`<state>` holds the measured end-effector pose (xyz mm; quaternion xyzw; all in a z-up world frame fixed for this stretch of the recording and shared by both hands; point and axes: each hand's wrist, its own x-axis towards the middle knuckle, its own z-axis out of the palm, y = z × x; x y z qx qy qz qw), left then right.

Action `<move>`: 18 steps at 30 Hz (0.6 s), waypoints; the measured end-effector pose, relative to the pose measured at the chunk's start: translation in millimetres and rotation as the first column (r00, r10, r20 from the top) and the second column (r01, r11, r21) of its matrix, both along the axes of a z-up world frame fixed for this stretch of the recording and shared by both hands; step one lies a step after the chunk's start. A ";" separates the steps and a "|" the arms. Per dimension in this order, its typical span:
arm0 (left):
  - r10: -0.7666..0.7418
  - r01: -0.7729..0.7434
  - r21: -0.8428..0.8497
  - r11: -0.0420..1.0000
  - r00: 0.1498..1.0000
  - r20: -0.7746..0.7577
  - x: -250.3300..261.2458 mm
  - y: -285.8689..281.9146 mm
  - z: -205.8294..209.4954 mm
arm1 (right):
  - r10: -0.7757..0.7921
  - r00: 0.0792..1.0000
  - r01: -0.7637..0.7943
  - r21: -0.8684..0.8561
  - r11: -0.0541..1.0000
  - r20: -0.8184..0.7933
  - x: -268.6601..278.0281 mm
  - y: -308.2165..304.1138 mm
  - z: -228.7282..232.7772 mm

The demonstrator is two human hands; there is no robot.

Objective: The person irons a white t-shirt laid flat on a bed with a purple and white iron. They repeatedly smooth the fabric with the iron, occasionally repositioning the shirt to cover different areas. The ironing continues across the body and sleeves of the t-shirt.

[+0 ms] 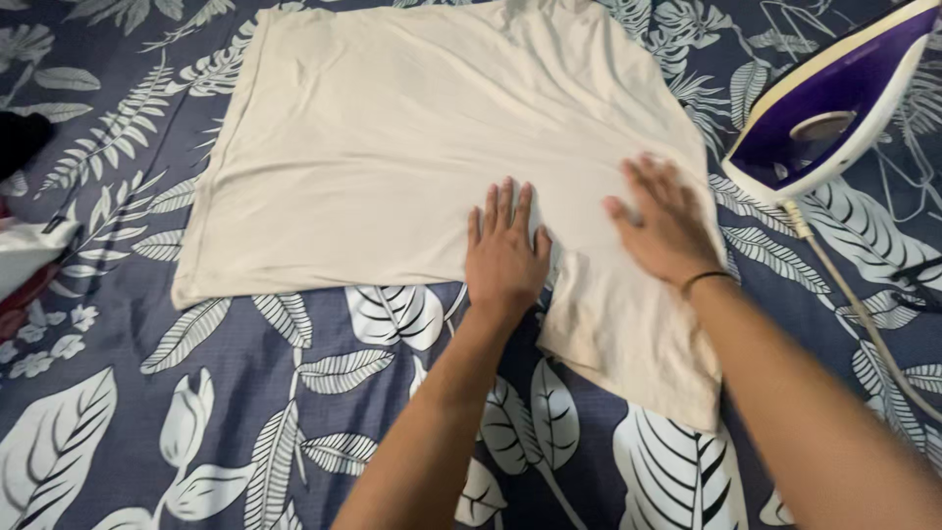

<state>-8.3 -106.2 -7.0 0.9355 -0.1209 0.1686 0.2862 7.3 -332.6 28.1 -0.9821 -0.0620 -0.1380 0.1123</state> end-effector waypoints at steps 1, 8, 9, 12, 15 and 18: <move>0.014 -0.015 0.035 0.999 0.999 0.030 1.8 7.1 -2.8 | -0.029 1.000 0.029 -0.035 0.999 0.001 -2.2 -10.1 1.1; 0.200 -0.228 0.184 0.956 0.967 0.157 27.1 160.1 -24.2 | -0.243 0.970 0.243 0.082 0.967 -0.012 -41.4 -44.4 -5.1; 0.241 -0.268 0.170 0.948 0.957 0.161 23.7 191.5 -25.3 | -0.287 0.958 0.286 0.106 0.952 -0.011 -50.0 -46.8 -7.4; 0.373 -0.407 0.227 0.885 0.911 0.176 5.3 271.8 -20.6 | -0.314 0.949 0.310 0.096 0.946 0.031 -76.3 -51.8 -12.7; 0.490 -0.510 0.205 0.836 0.860 0.143 -19.8 316.3 -8.8 | -0.316 0.948 0.306 0.150 0.940 0.049 -106.6 -44.9 -16.9; 0.615 -0.621 0.207 0.756 0.782 0.102 -38.0 326.9 0.7 | -0.270 0.959 0.256 0.149 0.955 0.088 -139.2 -30.5 -15.4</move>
